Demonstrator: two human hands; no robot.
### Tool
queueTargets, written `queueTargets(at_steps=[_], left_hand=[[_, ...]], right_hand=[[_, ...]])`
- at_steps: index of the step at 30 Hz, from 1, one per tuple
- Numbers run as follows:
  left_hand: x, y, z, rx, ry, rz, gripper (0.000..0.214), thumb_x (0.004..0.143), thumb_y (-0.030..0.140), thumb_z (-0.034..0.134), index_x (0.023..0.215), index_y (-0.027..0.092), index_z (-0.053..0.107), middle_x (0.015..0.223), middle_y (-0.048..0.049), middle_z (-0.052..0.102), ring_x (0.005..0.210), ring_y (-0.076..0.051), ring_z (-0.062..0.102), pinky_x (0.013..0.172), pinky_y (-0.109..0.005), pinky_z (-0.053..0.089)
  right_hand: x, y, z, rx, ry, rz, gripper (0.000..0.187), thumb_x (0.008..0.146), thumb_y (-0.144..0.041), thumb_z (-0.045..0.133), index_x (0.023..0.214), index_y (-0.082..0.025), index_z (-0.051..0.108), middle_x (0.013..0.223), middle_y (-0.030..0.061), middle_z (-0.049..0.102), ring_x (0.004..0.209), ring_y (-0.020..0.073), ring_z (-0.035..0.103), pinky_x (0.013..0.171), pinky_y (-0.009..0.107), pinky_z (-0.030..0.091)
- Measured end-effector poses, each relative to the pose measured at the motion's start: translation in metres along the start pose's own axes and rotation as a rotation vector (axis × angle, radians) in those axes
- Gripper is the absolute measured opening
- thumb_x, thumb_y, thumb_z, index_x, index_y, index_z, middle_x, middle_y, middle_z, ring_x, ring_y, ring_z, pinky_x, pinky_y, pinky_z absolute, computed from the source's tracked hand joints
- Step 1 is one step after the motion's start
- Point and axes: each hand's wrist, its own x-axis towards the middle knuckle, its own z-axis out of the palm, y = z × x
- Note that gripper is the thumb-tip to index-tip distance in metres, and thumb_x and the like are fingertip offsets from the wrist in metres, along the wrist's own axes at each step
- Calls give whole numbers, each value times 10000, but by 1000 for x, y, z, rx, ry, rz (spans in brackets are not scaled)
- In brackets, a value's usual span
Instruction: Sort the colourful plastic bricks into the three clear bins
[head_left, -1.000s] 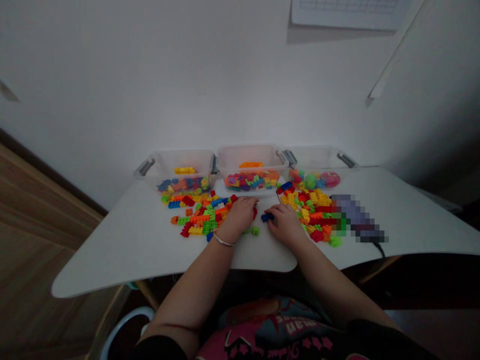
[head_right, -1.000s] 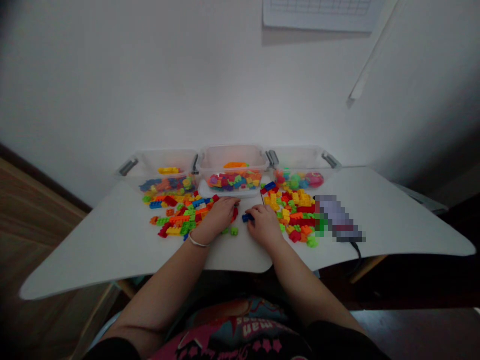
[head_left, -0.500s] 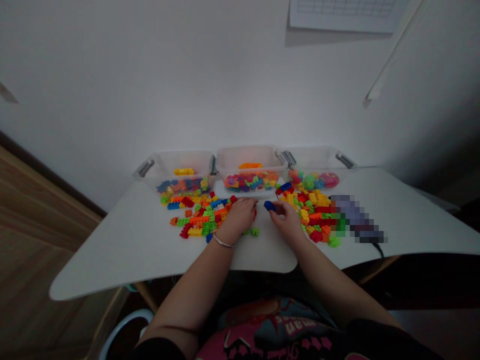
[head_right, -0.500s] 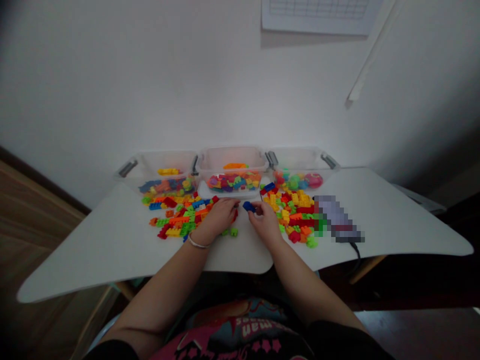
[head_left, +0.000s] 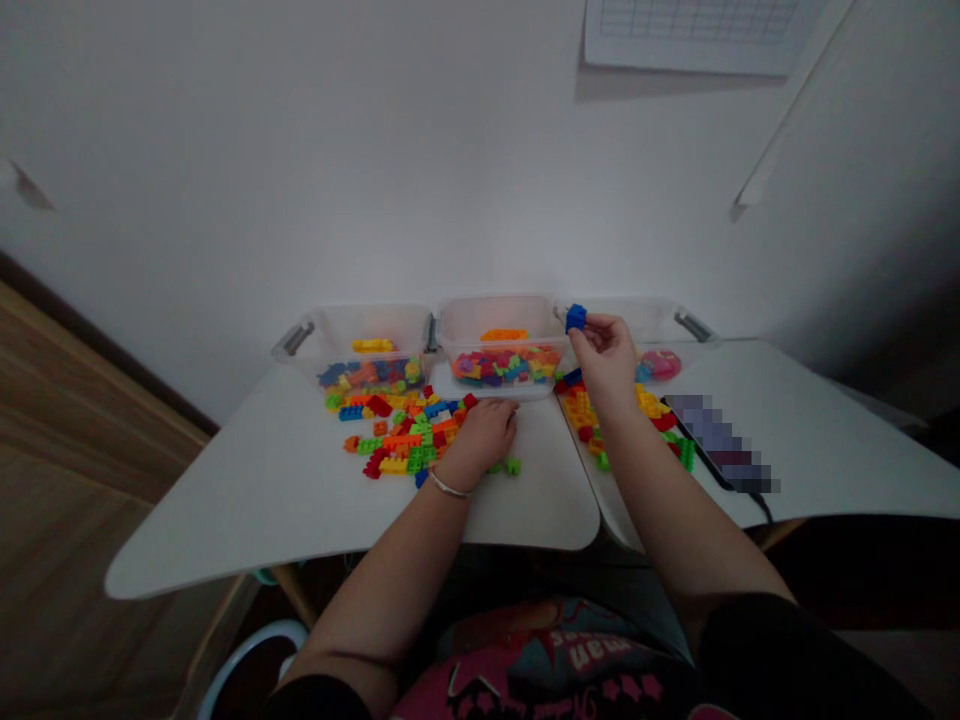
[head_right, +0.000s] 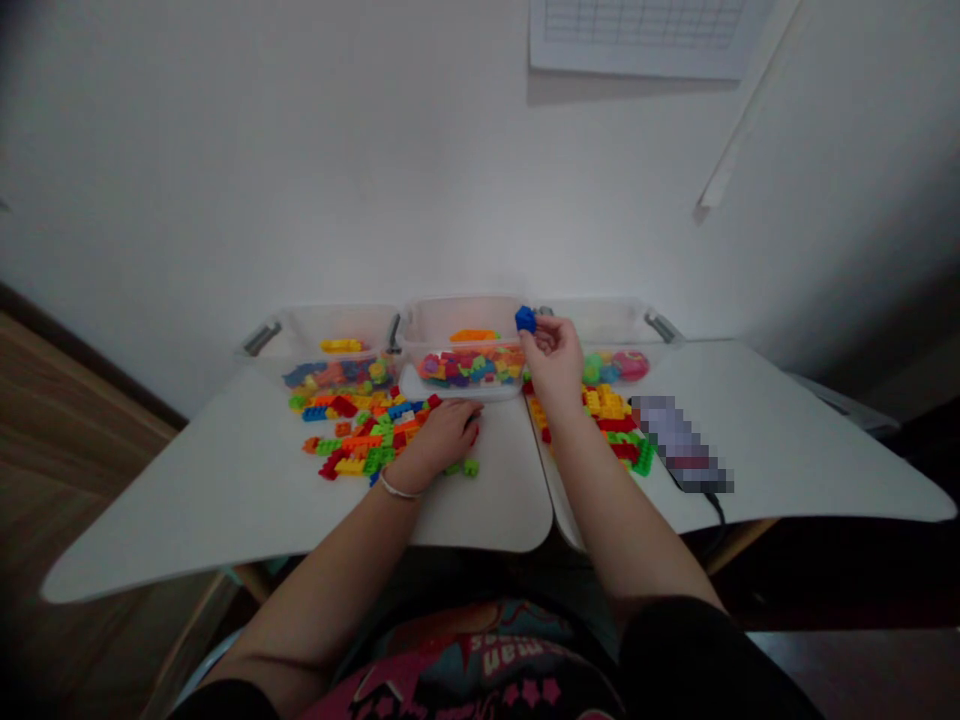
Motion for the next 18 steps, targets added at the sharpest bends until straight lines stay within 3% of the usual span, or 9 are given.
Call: queueTargets(at_steps=[7,18], left_hand=[[-1,1,-1,-4,6,-18,336,915,191,469,1210,127,618,1217,-123,672,1173,-233,585,1070,-378,424],[1,1,0,-7,9,-26,337,909,223,501,1205,123,629,1195,-124,680,1153,-242,592,1060,-380,435]], right_hand=[[33,3,21,-465,-109,-234,181,791,-316,624,926,-196,631,931,70,686,849,216,619,860,399,501],[49,9,37,-695,-276,-14,184,754,-222,662,930,-183,702,896,76,732,823,220,658,826,376,514]])
